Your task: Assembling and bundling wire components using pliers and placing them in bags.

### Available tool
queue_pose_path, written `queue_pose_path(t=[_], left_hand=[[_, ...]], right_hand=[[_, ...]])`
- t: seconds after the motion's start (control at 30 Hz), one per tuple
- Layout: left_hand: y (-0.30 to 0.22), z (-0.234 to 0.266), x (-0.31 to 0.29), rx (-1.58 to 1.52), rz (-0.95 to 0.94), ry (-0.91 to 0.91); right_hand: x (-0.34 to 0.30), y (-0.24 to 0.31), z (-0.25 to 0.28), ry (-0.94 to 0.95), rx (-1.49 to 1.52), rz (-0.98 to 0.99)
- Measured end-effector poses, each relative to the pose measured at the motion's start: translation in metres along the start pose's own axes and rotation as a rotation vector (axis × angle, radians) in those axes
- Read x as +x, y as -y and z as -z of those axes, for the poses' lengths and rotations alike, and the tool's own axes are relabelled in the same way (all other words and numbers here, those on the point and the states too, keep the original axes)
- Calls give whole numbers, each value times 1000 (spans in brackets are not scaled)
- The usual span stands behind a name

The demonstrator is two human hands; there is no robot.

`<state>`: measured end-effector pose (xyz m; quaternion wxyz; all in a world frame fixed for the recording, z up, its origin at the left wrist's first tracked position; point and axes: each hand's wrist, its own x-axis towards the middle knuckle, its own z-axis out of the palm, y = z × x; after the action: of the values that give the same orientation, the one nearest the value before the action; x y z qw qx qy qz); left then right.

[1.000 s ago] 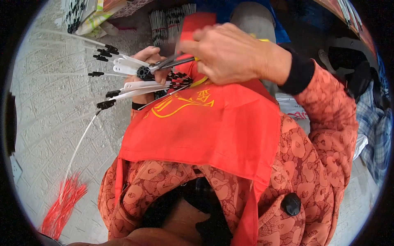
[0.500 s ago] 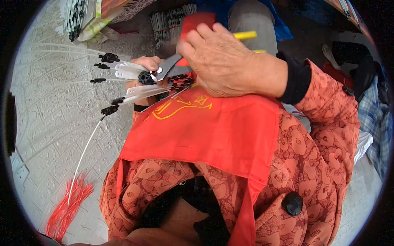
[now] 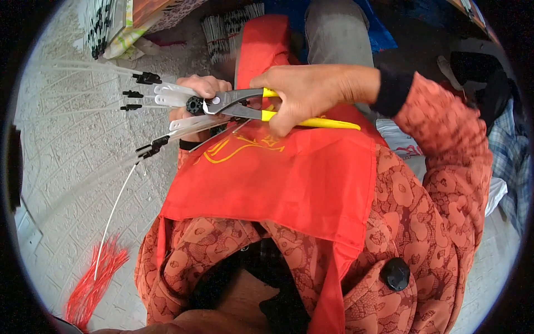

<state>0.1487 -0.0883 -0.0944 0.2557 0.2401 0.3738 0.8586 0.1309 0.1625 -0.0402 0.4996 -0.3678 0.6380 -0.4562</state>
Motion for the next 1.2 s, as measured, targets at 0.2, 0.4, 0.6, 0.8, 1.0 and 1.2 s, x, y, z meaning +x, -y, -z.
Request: queue_pose_path(t=[0.2,0.4,0.6,0.8,1.0,1.2], left_hand=[[6,-12,-6,-40,-94,-138],[-4,-6,-1,-40,122,-159],[4,5,-1,-103,-71,-19],[-2,-7,-10,-258,50,-229],[1,-7,-11,-58,60,-347],[1,-17,-9,-50,92,-505]], right_hand=[[-2,-3,-8,-815,-1236,290],[4,2,9,9,21,33],[2,9,-6,84,234,-108],[4,-4,-25,-916,-1107,180],[8,-22,-11,-982,-1306,226],[-2,6,2,-491,-761,-31]])
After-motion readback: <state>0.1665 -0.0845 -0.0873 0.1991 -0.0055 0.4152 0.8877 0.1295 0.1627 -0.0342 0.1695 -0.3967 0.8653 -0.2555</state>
